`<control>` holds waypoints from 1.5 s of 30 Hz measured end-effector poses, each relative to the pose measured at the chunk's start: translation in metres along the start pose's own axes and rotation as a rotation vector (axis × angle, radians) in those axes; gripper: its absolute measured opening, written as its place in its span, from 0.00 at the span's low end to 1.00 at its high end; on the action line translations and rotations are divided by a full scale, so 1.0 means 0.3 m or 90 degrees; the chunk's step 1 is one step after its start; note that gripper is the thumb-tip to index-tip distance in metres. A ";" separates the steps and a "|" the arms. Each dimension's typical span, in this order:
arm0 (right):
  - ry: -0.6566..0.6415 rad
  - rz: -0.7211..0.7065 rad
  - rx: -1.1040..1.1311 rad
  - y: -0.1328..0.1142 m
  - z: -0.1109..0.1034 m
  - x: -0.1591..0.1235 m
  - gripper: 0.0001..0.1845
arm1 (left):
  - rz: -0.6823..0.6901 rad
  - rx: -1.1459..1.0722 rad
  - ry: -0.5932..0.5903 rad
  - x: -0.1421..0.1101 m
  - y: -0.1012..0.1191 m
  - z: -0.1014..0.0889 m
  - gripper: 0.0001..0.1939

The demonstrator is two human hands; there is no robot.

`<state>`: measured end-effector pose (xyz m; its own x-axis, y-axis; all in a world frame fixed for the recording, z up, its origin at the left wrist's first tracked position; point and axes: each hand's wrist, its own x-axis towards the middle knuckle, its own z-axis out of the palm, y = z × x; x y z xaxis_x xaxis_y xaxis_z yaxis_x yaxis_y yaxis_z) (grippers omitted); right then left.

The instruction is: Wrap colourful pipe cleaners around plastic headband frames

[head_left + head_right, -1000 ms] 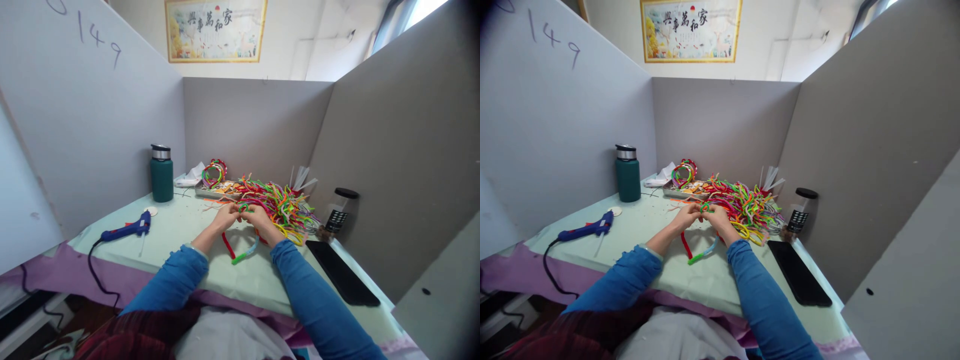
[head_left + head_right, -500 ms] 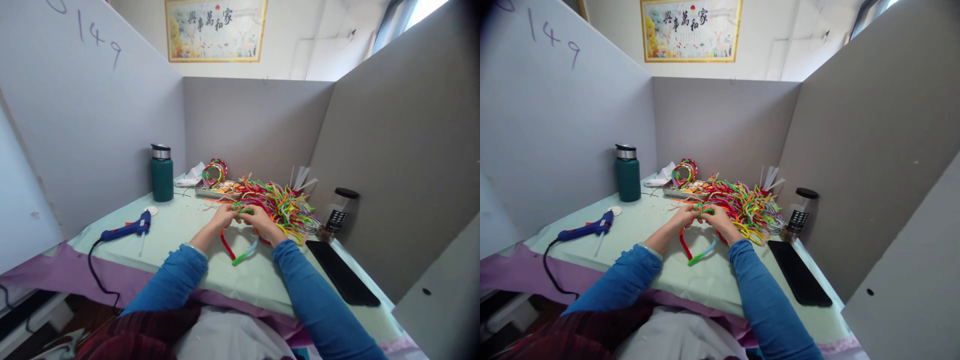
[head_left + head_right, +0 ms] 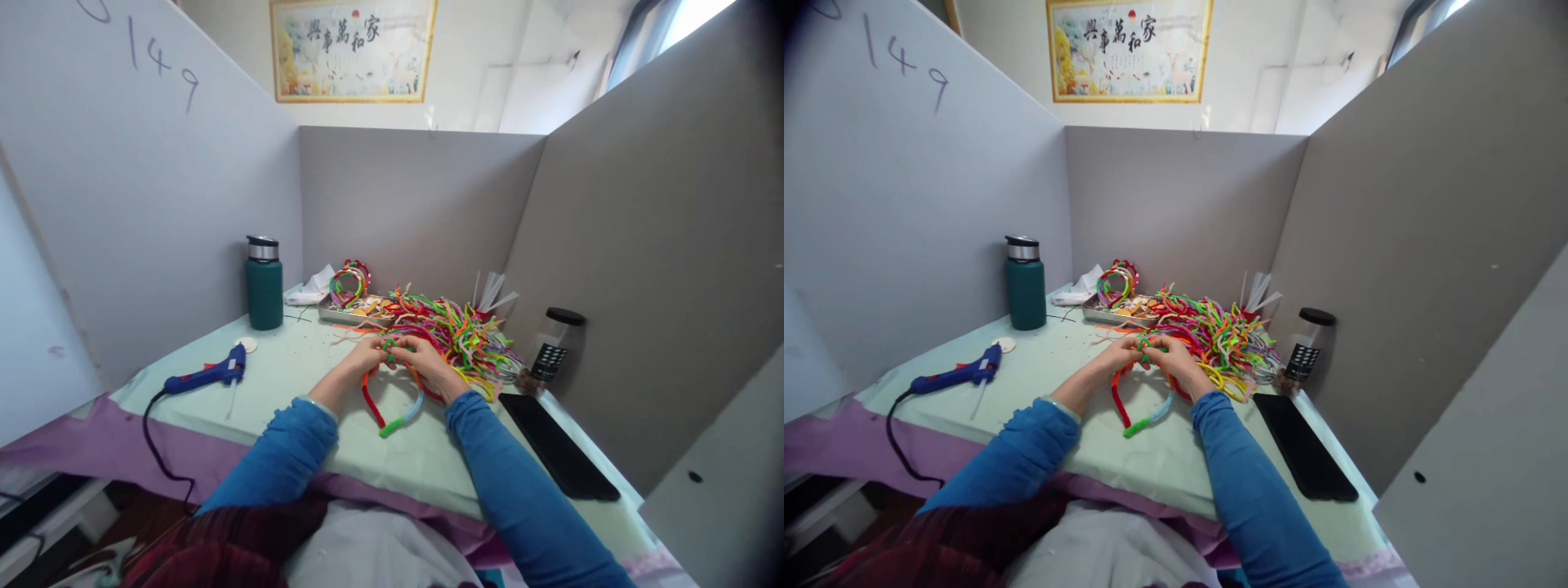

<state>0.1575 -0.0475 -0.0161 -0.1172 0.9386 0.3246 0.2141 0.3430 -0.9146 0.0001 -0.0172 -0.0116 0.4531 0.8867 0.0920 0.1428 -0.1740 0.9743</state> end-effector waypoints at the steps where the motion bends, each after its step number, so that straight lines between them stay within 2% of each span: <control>1: 0.004 -0.009 0.004 0.000 -0.001 0.001 0.12 | -0.003 -0.001 -0.011 -0.001 -0.001 -0.001 0.11; 4: 0.019 -0.008 -0.013 0.003 0.001 0.008 0.12 | -0.012 -0.013 -0.030 -0.002 -0.005 -0.010 0.08; 7: 0.040 0.003 -0.048 0.009 0.005 0.013 0.12 | 0.008 -0.019 -0.008 -0.002 -0.004 -0.020 0.05; 11: 0.023 0.019 -0.019 0.007 0.002 0.009 0.11 | 0.009 -0.034 0.049 -0.007 0.006 -0.024 0.11; 19: -0.037 0.079 0.086 -0.004 -0.017 0.010 0.12 | -0.029 -0.143 -0.049 0.014 -0.007 -0.033 0.16; 25: -0.074 0.070 0.159 0.012 -0.029 0.018 0.11 | -0.075 -0.211 -0.093 0.021 -0.004 -0.037 0.13; 29: -0.088 0.101 0.186 0.019 -0.033 0.020 0.11 | -0.130 -0.240 -0.069 0.012 0.015 -0.034 0.13; 34: -0.125 0.142 0.265 0.010 -0.033 0.017 0.13 | -0.109 -0.261 -0.070 0.003 0.018 -0.038 0.12; 38: -0.160 0.169 0.286 0.005 -0.034 0.015 0.12 | -0.144 -0.262 -0.067 0.003 0.017 -0.042 0.12; 45: -0.157 0.181 0.286 0.009 -0.036 0.024 0.11 | -0.148 -0.272 -0.069 0.016 0.004 -0.045 0.12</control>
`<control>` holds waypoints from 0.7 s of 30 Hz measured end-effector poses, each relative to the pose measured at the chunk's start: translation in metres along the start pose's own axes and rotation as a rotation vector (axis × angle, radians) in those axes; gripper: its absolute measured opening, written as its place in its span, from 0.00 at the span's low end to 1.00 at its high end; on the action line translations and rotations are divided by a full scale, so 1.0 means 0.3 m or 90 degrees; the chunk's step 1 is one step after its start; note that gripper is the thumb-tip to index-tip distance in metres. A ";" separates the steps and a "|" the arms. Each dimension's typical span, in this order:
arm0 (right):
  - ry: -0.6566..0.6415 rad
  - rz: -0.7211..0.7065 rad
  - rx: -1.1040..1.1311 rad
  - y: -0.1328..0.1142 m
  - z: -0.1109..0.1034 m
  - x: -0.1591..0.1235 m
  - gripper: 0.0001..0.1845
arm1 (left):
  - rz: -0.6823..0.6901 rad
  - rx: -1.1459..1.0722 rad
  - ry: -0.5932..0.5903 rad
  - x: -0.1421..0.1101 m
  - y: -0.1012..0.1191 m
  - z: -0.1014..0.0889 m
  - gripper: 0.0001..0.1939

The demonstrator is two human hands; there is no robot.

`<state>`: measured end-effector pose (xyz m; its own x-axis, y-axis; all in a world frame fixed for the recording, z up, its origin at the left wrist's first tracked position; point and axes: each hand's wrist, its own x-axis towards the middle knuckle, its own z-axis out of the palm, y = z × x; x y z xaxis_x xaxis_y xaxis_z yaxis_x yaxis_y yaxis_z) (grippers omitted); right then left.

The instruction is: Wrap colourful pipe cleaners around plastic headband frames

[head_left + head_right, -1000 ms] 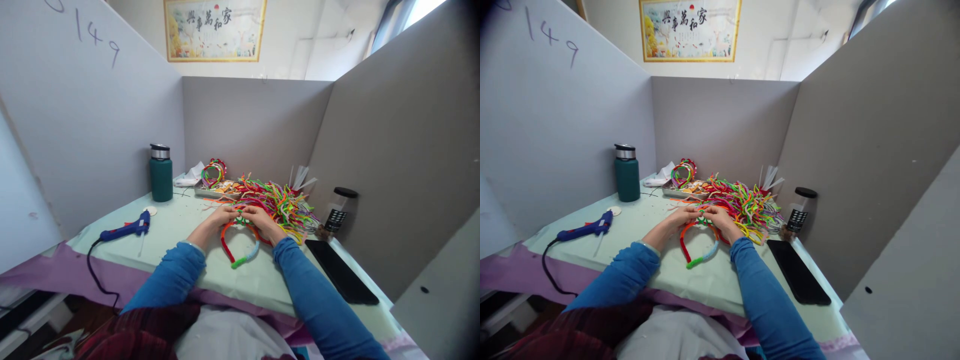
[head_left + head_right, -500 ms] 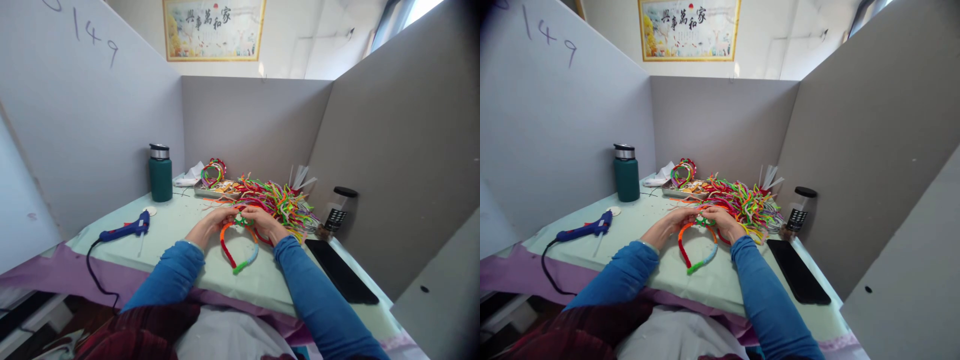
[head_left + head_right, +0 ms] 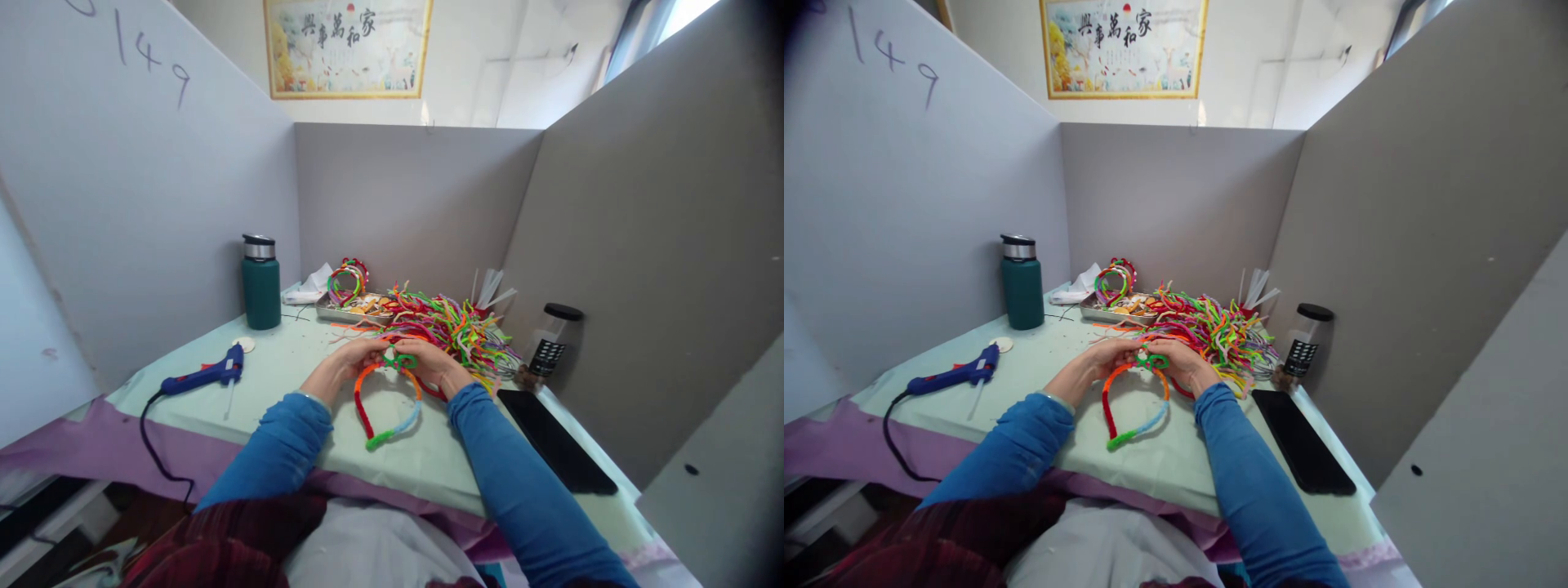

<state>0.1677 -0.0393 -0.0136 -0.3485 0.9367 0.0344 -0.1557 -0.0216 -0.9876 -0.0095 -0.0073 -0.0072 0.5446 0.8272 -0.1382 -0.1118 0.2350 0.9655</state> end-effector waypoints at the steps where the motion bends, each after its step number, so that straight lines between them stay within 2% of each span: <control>1: -0.001 -0.002 0.001 -0.001 0.001 0.001 0.10 | -0.003 0.003 0.000 0.003 -0.002 -0.002 0.12; 7: 0.017 -0.004 -0.010 -0.003 0.011 -0.002 0.08 | -0.018 0.034 -0.035 0.008 -0.003 -0.016 0.13; 13: 0.049 0.003 -0.050 -0.008 0.023 -0.010 0.04 | -0.035 0.055 -0.074 -0.020 0.016 0.002 0.15; 21: 0.077 -0.031 -0.103 -0.007 0.044 -0.009 0.03 | -0.009 0.100 0.004 -0.025 0.010 0.019 0.15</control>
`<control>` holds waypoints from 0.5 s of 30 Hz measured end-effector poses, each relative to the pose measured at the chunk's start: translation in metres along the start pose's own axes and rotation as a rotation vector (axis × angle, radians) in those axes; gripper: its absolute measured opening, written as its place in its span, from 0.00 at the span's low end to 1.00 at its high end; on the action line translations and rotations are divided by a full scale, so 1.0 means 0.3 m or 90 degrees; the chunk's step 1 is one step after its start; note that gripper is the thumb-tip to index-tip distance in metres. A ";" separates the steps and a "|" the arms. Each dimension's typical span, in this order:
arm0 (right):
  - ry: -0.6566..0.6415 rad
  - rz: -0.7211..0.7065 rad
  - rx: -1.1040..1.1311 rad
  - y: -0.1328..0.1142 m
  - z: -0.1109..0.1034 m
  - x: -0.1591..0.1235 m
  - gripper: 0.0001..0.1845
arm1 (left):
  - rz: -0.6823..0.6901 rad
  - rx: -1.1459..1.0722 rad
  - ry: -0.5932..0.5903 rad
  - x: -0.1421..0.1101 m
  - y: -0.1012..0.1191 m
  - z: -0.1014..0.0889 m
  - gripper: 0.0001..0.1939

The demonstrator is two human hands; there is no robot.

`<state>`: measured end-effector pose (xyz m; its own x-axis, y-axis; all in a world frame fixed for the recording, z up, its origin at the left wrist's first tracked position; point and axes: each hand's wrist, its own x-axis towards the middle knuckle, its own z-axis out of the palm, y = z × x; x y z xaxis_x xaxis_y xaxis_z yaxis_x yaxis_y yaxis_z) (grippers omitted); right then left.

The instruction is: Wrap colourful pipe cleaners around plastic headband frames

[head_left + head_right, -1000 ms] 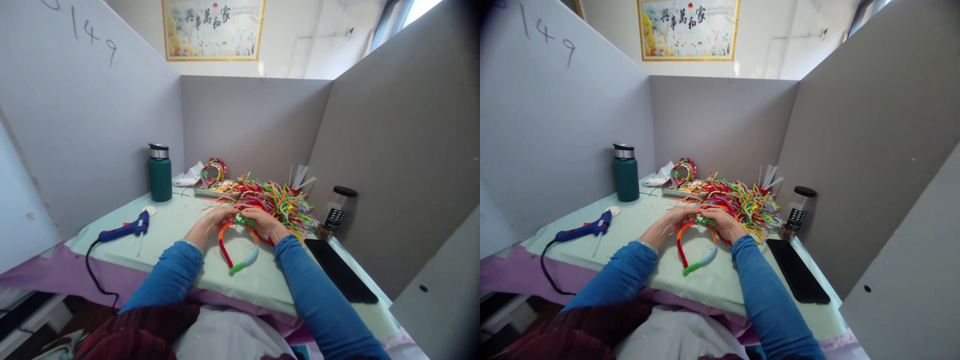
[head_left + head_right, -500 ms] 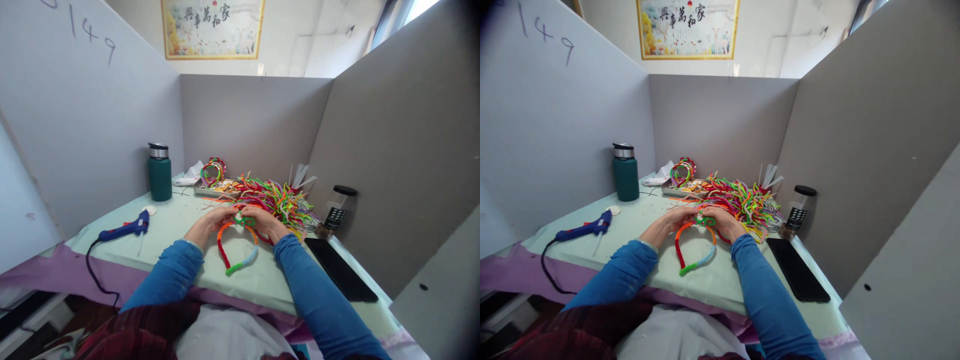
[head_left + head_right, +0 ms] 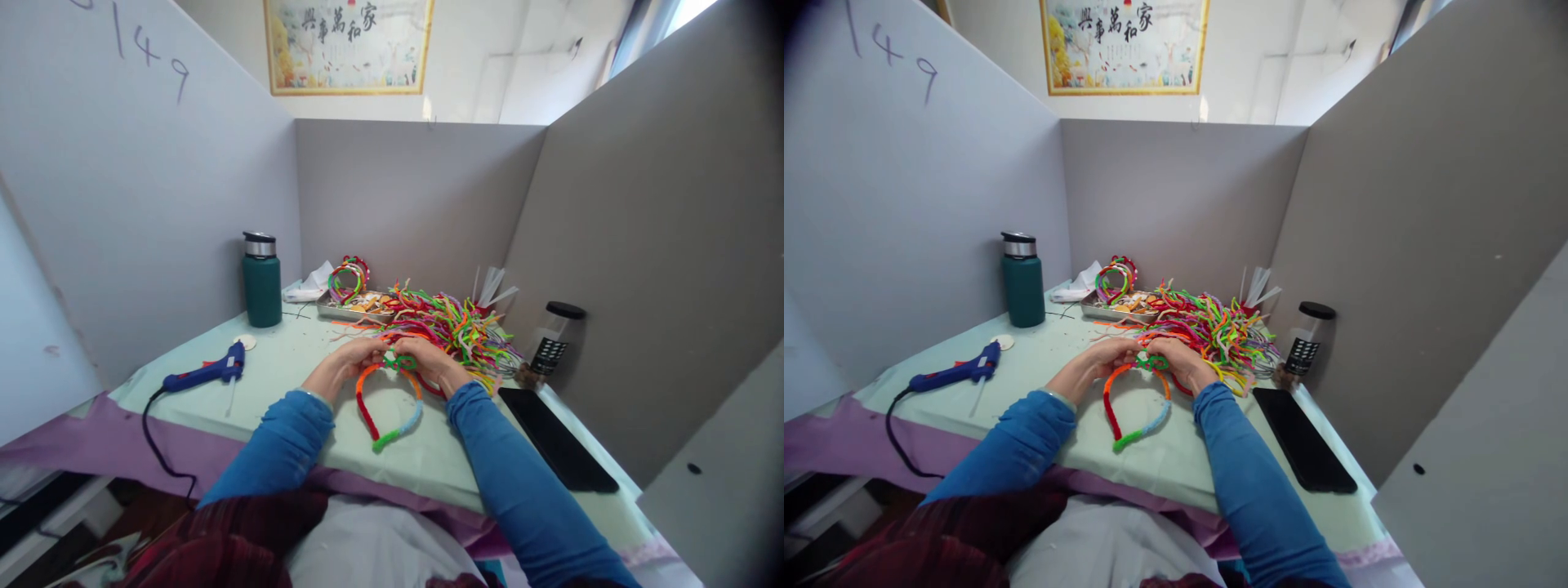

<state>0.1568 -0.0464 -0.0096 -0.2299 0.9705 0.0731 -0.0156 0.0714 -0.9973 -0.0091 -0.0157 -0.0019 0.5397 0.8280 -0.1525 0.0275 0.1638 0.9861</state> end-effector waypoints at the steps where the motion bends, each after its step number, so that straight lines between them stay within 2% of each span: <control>1: 0.005 -0.005 -0.002 0.000 0.000 0.000 0.04 | 0.008 0.004 -0.001 0.001 -0.001 -0.002 0.15; 5: 0.010 -0.013 0.016 -0.002 -0.008 -0.001 0.05 | 0.035 -0.021 -0.024 0.002 -0.001 -0.010 0.16; 9: -0.003 -0.011 0.042 -0.003 -0.017 -0.003 0.08 | 0.022 -0.076 -0.005 -0.007 0.005 -0.012 0.14; 15: -0.016 -0.004 0.065 0.002 -0.026 -0.002 0.10 | 0.027 -0.077 -0.016 -0.010 0.001 -0.025 0.12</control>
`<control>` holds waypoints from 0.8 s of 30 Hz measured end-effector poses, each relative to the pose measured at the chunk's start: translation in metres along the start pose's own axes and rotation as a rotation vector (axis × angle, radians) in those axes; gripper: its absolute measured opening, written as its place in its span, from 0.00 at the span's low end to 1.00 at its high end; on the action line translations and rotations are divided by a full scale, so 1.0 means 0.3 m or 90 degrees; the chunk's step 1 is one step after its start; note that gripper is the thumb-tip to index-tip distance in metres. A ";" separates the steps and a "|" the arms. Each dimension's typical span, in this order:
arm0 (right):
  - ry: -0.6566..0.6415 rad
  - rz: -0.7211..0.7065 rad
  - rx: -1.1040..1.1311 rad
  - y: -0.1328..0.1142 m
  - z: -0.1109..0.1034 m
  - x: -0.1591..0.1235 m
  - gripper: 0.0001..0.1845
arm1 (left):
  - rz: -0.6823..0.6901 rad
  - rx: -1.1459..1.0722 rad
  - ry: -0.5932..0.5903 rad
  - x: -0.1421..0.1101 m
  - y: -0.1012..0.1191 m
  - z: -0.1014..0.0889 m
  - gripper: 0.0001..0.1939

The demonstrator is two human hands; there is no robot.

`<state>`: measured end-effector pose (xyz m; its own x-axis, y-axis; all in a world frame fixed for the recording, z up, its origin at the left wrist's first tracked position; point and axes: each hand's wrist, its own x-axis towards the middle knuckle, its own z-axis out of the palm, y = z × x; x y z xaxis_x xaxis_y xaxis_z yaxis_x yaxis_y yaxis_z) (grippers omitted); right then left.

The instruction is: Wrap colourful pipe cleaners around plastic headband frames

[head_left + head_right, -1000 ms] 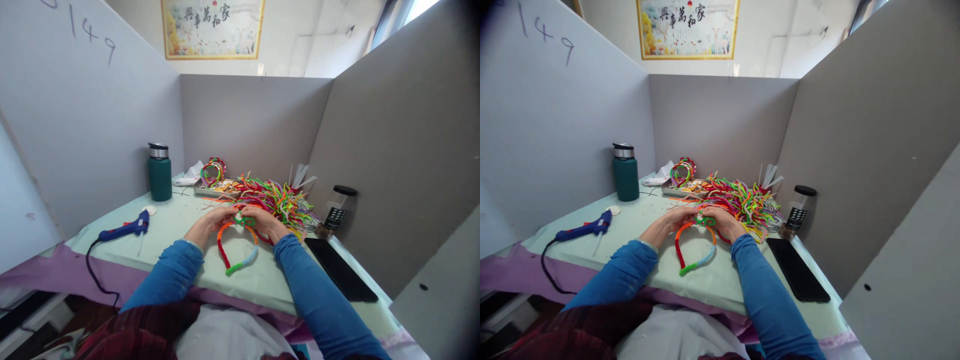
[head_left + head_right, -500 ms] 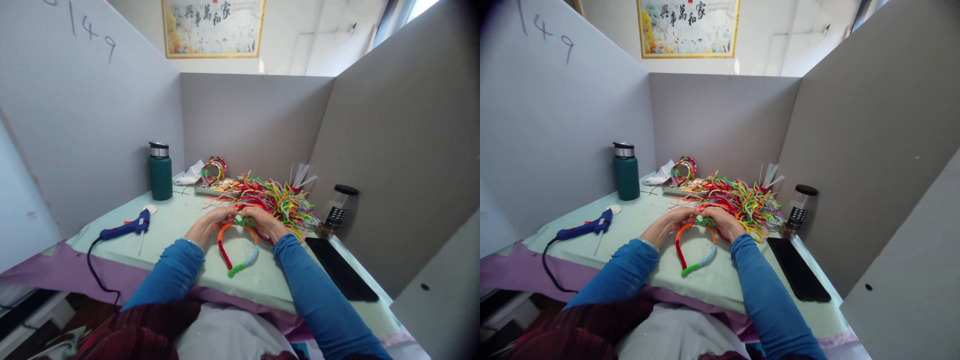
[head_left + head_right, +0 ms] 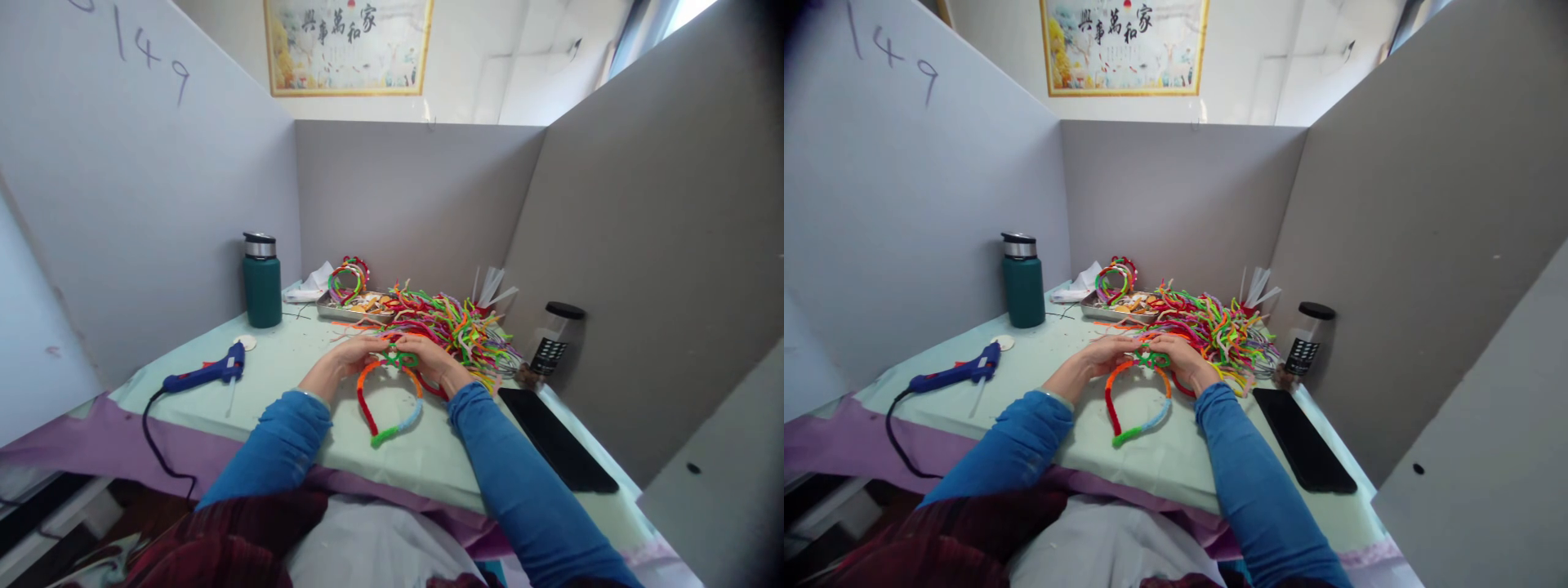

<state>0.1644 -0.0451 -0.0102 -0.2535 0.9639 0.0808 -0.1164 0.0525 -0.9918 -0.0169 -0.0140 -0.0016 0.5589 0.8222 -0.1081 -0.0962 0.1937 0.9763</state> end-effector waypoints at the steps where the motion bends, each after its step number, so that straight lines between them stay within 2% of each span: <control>1: 0.000 0.000 0.000 0.001 0.000 0.000 0.10 | 0.007 -0.001 0.001 0.003 -0.003 -0.003 0.12; 5: 0.021 -0.012 -0.004 0.004 0.004 0.005 0.10 | 0.009 0.013 -0.012 0.007 -0.012 -0.008 0.15; 11: 0.053 -0.062 -0.022 0.004 0.011 0.014 0.14 | 0.010 0.156 -0.026 0.003 -0.022 0.001 0.20; 15: 0.096 -0.091 -0.106 -0.011 -0.002 0.004 0.20 | 0.057 0.153 0.037 0.019 -0.027 -0.004 0.15; 17: 0.120 -0.095 -0.170 -0.016 -0.012 -0.005 0.20 | 0.067 0.135 0.068 0.025 -0.026 -0.005 0.13; 21: 0.130 -0.114 -0.246 -0.016 -0.019 -0.015 0.17 | 0.068 0.129 0.096 0.020 -0.021 0.001 0.12; 24: 0.122 -0.124 -0.279 -0.008 -0.008 -0.014 0.17 | 0.076 0.140 0.086 0.012 -0.019 0.003 0.14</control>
<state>0.1679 -0.0486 -0.0084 -0.0820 0.9538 0.2890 0.2794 0.3003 -0.9120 -0.0135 -0.0126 -0.0074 0.4383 0.8988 0.0011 0.0337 -0.0177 0.9993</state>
